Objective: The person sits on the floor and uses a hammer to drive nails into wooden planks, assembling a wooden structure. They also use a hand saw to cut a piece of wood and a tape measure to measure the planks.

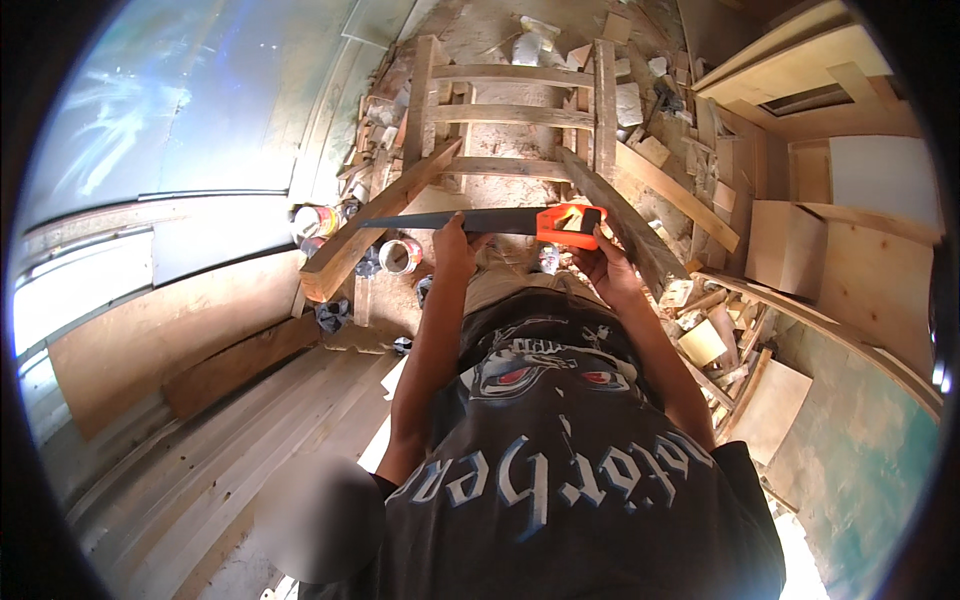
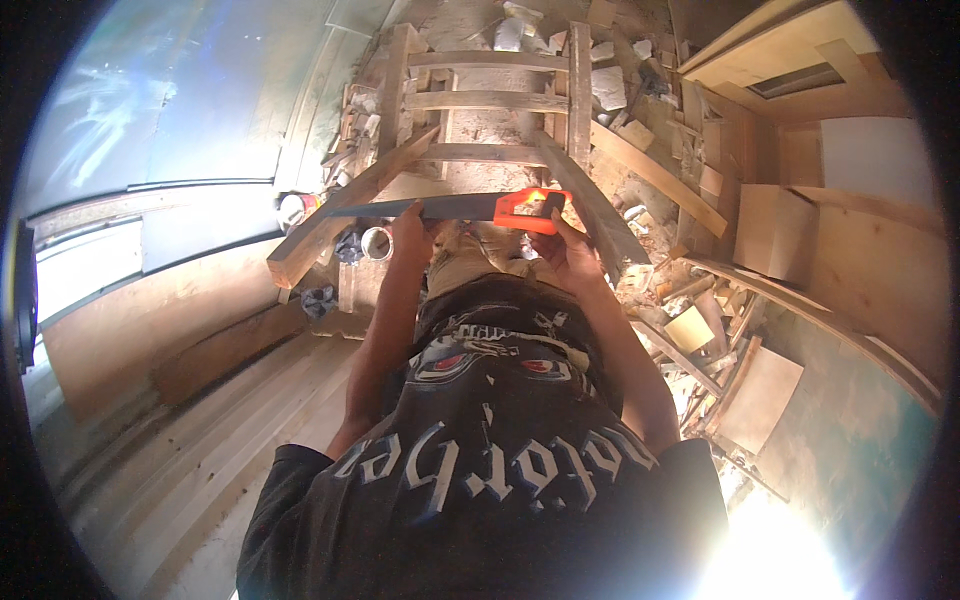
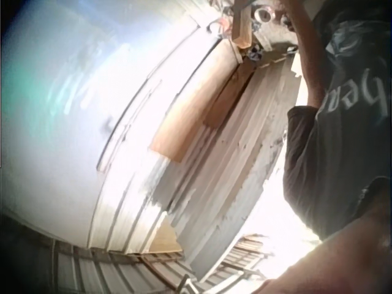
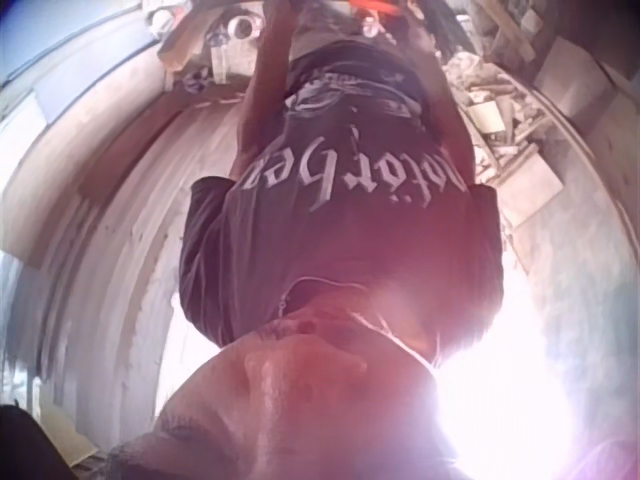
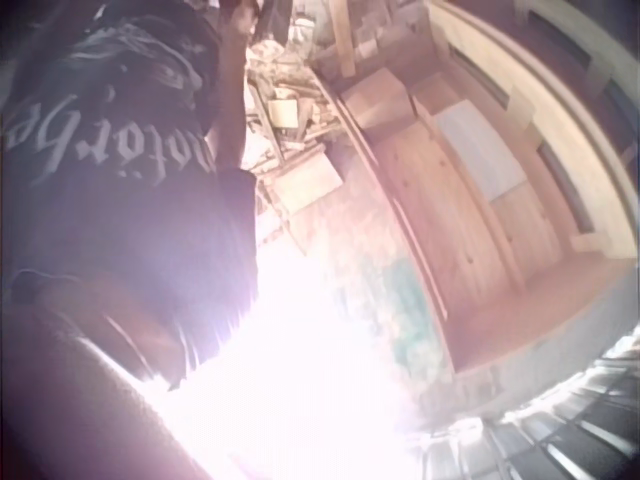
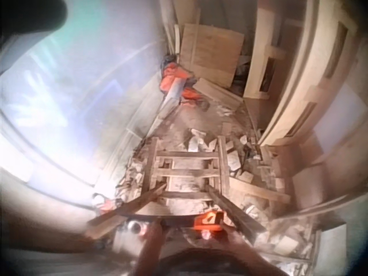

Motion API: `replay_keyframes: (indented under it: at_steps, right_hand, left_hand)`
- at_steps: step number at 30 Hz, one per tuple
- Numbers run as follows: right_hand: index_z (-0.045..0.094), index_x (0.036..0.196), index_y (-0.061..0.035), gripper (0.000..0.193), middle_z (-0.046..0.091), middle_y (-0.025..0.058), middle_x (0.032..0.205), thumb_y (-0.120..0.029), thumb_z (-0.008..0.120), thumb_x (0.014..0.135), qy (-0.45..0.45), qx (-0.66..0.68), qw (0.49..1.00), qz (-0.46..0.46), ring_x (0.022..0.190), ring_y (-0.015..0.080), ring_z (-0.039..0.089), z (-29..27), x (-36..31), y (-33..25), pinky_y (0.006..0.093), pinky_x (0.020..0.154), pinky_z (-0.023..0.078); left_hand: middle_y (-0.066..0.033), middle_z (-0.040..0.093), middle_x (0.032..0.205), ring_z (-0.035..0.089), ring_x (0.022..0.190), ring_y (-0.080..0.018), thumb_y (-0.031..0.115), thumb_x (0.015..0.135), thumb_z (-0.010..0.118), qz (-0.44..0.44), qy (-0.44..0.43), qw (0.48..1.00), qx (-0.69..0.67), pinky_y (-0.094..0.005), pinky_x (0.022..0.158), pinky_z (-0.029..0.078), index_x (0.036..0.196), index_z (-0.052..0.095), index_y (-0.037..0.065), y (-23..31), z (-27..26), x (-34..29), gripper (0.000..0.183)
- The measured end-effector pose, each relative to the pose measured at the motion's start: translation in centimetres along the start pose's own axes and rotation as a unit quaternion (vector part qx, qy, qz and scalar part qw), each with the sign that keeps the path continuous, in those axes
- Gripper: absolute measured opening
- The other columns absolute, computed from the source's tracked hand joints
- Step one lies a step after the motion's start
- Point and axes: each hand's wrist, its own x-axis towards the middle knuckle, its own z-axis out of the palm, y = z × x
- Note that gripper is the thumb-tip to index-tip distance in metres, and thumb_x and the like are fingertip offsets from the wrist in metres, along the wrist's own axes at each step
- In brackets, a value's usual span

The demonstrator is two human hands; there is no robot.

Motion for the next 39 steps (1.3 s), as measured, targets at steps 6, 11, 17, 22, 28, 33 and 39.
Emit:
replay_keyframes:
  at_steps: [6, 11, 17, 22, 28, 33, 39]
  right_hand:
    - [0.061, 0.112, -0.0075, 0.031, 0.071, 0.0072, 0.094, -0.033, 0.063, 0.094, -0.018, -0.019, 1.0, 0.002, 0.085, 0.0164, 0.07, 0.9, -0.9, -0.5, 0.0293, 0.078, 0.058]
    - [0.06, 0.112, -0.0082, 0.029, 0.07, 0.0059, 0.091, -0.033, 0.06, 0.097, -0.021, -0.016, 1.0, 0.002, 0.083, 0.0154, 0.069, 1.6, -1.2, -1.1, 0.0292, 0.077, 0.058]
    - [0.059, 0.109, -0.0065, 0.029, 0.067, 0.0064, 0.087, -0.031, 0.062, 0.095, -0.019, -0.01, 1.0, -0.016, 0.077, 0.0151, 0.066, 2.7, -1.9, -1.4, 0.032, 0.074, 0.057]
    - [0.059, 0.11, -0.0035, 0.031, 0.065, 0.0071, 0.086, -0.031, 0.06, 0.096, 0.069, -0.006, 0.998, -0.007, 0.076, 0.0186, 0.065, 4.0, -2.2, -1.5, 0.0342, 0.073, 0.056]
    - [0.057, 0.111, -0.001, 0.037, 0.065, 0.0104, 0.087, -0.035, 0.056, 0.098, 0.049, -0.039, 0.998, -0.032, 0.076, 0.0214, 0.066, 5.8, -3.9, -2.0, 0.036, 0.073, 0.055]
    - [0.056, 0.111, 0.002, 0.031, 0.067, 0.0144, 0.089, -0.026, 0.053, 0.097, 0.045, -0.065, 0.982, -0.173, 0.08, 0.0243, 0.068, 9.1, -7.7, -5.7, 0.0374, 0.076, 0.058]
    - [0.059, 0.115, 0.0019, 0.038, 0.067, 0.0133, 0.102, -0.029, 0.059, 0.093, 0.078, -0.054, 0.956, -0.276, 0.094, 0.0235, 0.067, 8.2, -12.8, -11.2, 0.0353, 0.083, 0.056]
  left_hand:
    - [-0.0192, 0.062, 0.093, 0.068, 0.079, -0.0312, 0.017, 0.097, 0.049, -0.011, -0.017, 1.0, 0.002, -0.0419, 0.067, 0.064, 0.105, 0.05, -0.008, 0.4, 0.0, 0.0, 0.026]
    - [-0.0186, 0.062, 0.093, 0.068, 0.077, -0.0295, 0.016, 0.097, 0.048, -0.015, -0.007, 1.0, 0.005, -0.0419, 0.068, 0.064, 0.102, 0.051, -0.007, 0.7, 0.4, -0.4, 0.024]
    - [-0.0195, 0.062, 0.095, 0.068, 0.08, -0.0307, 0.015, 0.097, 0.047, -0.023, -0.015, 1.0, -0.001, -0.042, 0.07, 0.064, 0.104, 0.05, -0.007, 0.7, 0.9, -0.5, 0.023]
    - [-0.0195, 0.062, 0.095, 0.068, 0.079, -0.0305, 0.015, 0.098, 0.046, -0.038, -0.058, 0.998, 0.008, -0.0428, 0.07, 0.064, 0.107, 0.049, -0.007, 1.3, 1.1, -0.7, 0.024]
    - [-0.0222, 0.063, 0.108, 0.067, 0.096, -0.0333, 0.022, 0.097, 0.053, -0.02, -0.165, 0.98, 0.113, -0.0429, 0.077, 0.061, 0.115, 0.047, -0.007, 4.8, 0.8, -4.5, 0.035]
    - [-0.0184, 0.066, 0.117, 0.069, 0.099, -0.0278, 0.042, 0.099, 0.051, 0.155, -0.188, 0.912, 0.329, -0.0387, 0.09, 0.054, 0.129, 0.054, -0.002, 13.1, -4.6, -9.4, 0.053]
    - [-0.0124, 0.063, 0.122, 0.058, 0.115, -0.0217, 0.029, 0.099, 0.055, 0.506, 0.067, 0.745, 0.429, -0.036, 0.098, 0.046, 0.127, 0.055, -0.001, 21.5, -15.8, -10.9, 0.041]
